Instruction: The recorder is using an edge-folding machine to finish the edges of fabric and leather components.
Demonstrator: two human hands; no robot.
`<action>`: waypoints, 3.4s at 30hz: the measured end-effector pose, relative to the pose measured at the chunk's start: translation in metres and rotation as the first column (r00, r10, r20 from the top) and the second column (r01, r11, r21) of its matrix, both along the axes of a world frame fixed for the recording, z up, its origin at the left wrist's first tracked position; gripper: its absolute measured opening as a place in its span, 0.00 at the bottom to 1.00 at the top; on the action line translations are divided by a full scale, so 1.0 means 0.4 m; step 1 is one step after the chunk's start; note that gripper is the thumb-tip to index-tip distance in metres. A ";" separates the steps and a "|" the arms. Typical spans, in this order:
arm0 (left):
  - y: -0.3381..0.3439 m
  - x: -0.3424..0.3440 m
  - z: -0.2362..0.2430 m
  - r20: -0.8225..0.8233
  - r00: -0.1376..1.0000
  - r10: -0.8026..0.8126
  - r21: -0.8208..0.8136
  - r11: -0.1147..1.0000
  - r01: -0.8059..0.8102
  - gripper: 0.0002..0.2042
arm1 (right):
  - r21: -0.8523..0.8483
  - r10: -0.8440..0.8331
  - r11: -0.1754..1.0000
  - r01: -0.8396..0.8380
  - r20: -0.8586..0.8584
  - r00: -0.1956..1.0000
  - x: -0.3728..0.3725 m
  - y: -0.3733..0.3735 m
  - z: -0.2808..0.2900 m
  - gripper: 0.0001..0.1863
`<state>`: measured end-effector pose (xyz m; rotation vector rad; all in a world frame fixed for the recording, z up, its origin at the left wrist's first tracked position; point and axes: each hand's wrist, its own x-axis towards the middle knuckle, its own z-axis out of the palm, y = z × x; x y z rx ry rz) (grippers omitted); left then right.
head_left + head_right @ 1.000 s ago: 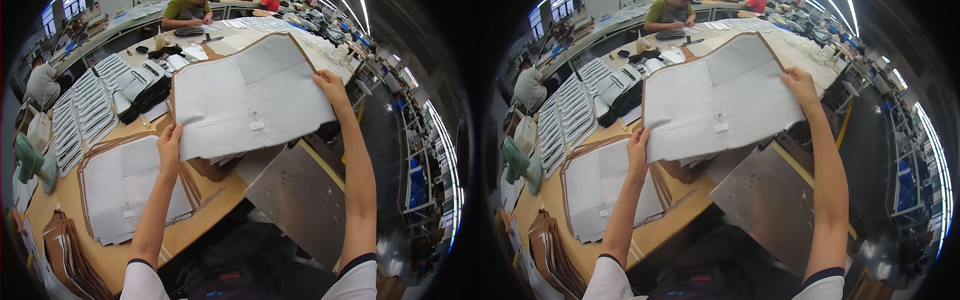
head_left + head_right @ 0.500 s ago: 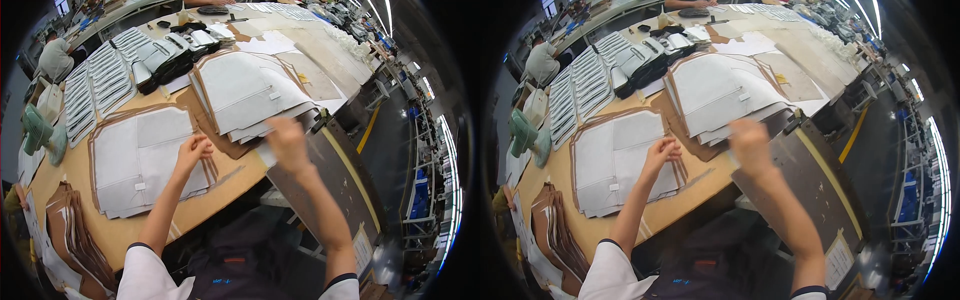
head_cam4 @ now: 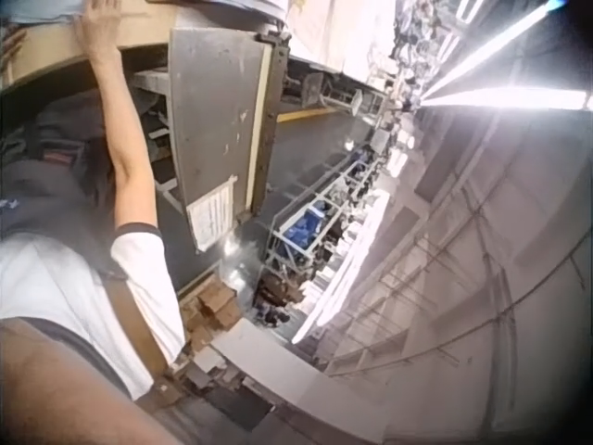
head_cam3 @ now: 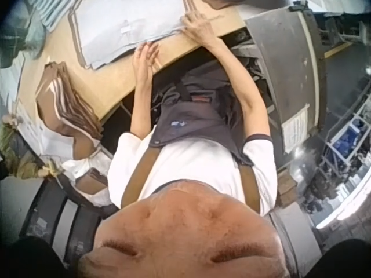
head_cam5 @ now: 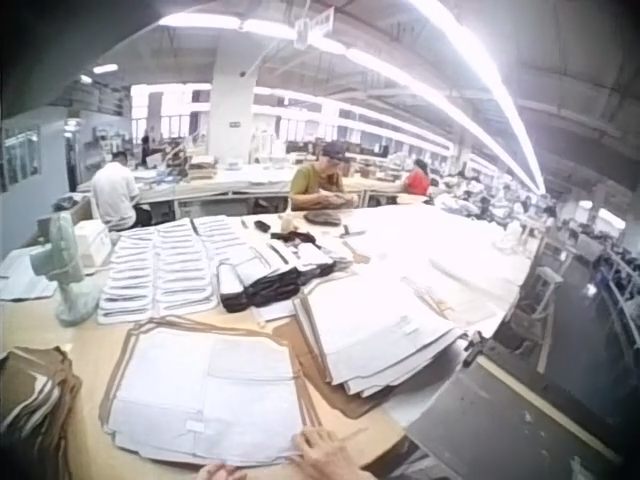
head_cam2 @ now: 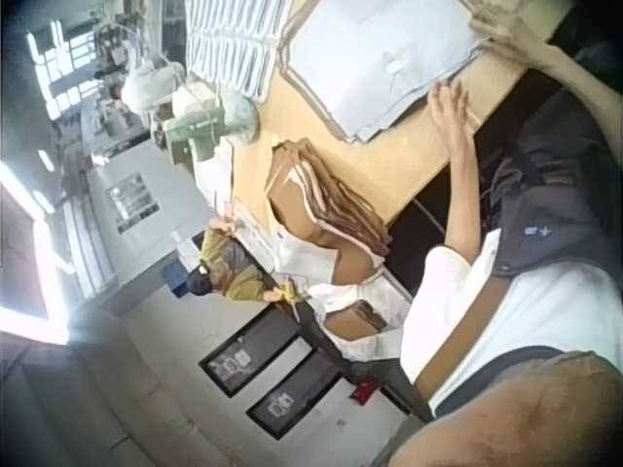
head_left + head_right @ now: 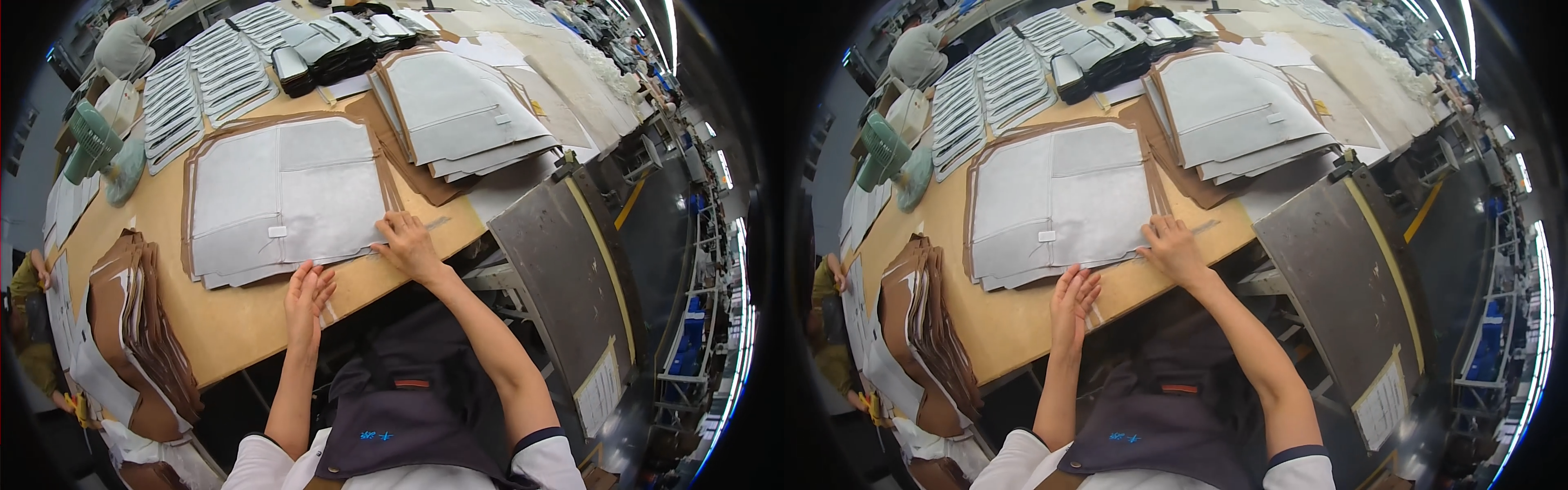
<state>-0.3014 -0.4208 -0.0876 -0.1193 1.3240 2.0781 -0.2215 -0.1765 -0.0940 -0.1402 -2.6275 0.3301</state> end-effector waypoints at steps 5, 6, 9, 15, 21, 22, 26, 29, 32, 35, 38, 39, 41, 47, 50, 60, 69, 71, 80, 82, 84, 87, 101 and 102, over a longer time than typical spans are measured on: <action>0.003 -0.008 0.008 -0.001 0.998 -0.057 -0.005 0.998 0.057 0.19 | 0.173 0.092 0.980 -0.095 0.021 0.996 0.000 0.007 0.011 0.16; 0.001 -0.011 0.005 0.011 0.997 -0.076 0.007 0.997 0.076 0.19 | 0.180 0.085 0.980 -0.088 0.022 0.996 -0.004 0.010 0.014 0.16; -0.003 -0.010 -0.004 0.041 0.983 -0.181 0.019 0.983 0.181 0.18 | 0.179 0.117 0.977 -0.120 0.023 0.993 -0.024 0.014 0.048 0.15; -0.016 -0.058 -0.014 0.168 0.986 0.007 0.256 0.965 -0.051 0.23 | 0.118 0.236 0.971 -0.208 -0.329 0.914 -0.062 -0.067 0.278 0.15; -0.059 -0.130 -0.009 0.334 0.939 -0.087 0.555 0.823 -0.121 0.34 | 0.184 0.401 0.914 -0.362 -0.267 0.876 0.057 -0.145 0.300 0.14; -0.059 -0.119 0.007 0.400 0.915 -0.060 0.482 0.862 -0.155 0.35 | 0.185 0.397 0.916 -0.357 -0.274 0.876 0.054 -0.153 0.310 0.14; -0.025 -0.078 -0.009 0.285 0.947 -0.149 0.518 0.855 -0.021 0.33 | -0.046 0.286 0.944 -0.326 -0.379 0.880 -0.019 -0.109 0.331 0.13; 0.014 -0.067 0.011 -0.180 0.972 -0.152 0.202 0.961 0.188 0.29 | -0.217 0.145 0.936 -0.277 -0.480 0.865 -0.104 -0.013 0.384 0.10; 0.049 -0.112 -0.005 -0.309 0.951 -0.022 0.013 1.000 0.027 0.29 | -0.322 0.028 0.917 -0.235 -0.537 0.843 -0.159 0.056 0.499 0.09; 0.014 -0.163 -0.015 -0.089 0.995 0.041 0.199 0.980 -0.023 0.28 | -0.287 -0.054 0.945 -0.158 -0.611 0.790 -0.164 0.118 0.636 0.09; 0.091 -0.146 0.069 0.200 0.978 -0.053 0.329 0.944 -0.017 0.28 | -0.192 -0.146 0.981 0.040 -0.578 0.803 -0.055 0.261 0.794 0.11; 0.145 -0.122 0.096 0.192 0.956 -0.223 0.535 0.840 0.089 0.30 | -0.181 -0.167 0.981 0.070 -0.602 0.781 -0.005 0.341 0.838 0.11; 0.232 -0.069 0.175 0.079 0.910 -0.408 0.683 0.687 0.249 0.34 | -0.128 -0.222 0.975 0.182 -0.622 0.751 0.172 0.306 0.956 0.05; 0.498 0.172 0.408 -0.314 0.647 -0.694 0.747 0.240 0.620 0.47 | 0.083 -0.520 0.716 0.694 -0.599 0.608 0.736 0.153 0.966 0.11; 0.621 0.275 0.445 -0.325 0.486 -0.811 0.649 0.182 0.739 0.47 | 0.432 -0.543 0.565 0.703 -0.447 0.711 0.929 -0.033 0.864 0.08; 0.835 0.651 0.239 -0.633 0.184 -0.752 -0.332 0.478 0.813 0.41 | 0.292 -0.710 0.667 0.685 -0.029 0.703 1.008 -0.338 0.515 0.15; 0.866 0.644 0.251 -0.694 -0.011 -0.720 -0.476 0.447 0.757 0.24 | -0.015 -0.451 0.892 0.452 -0.084 0.888 0.903 -0.266 0.421 0.17; 0.879 0.669 0.267 -0.833 -0.289 -0.472 -0.539 0.573 0.618 0.27 | 0.018 -0.431 0.902 0.432 -0.023 0.902 0.905 -0.220 0.395 0.15; 0.945 0.848 0.237 -0.461 -0.886 -0.053 -0.800 0.457 0.389 0.37 | 0.005 -0.938 0.341 0.940 -0.057 0.341 1.219 0.071 0.284 0.29; 0.948 0.829 0.232 -0.468 -0.880 -0.082 -0.807 0.445 0.388 0.35 | 0.055 -0.935 0.354 0.934 0.017 0.354 1.280 0.114 0.233 0.29; 0.944 0.803 0.247 -0.456 -0.879 -0.142 -0.806 0.486 0.340 0.35 | 0.102 -0.927 0.373 0.922 0.081 0.366 1.303 0.135 0.220 0.29; 0.955 0.739 0.239 -0.476 -0.858 -0.192 -0.788 0.526 0.319 0.34 | 0.067 -0.869 0.495 0.866 0.056 0.492 1.241 0.202 0.217 0.29; 1.070 0.760 0.220 -0.580 -0.795 -0.177 -0.707 0.594 0.384 0.30 | 0.121 -0.899 0.438 0.891 0.058 0.434 1.218 0.261 0.222 0.26; 1.075 0.753 0.221 -0.567 -0.805 -0.176 -0.702 0.615 0.360 0.30 | 0.142 -0.903 0.429 0.892 0.050 0.426 1.208 0.273 0.220 0.26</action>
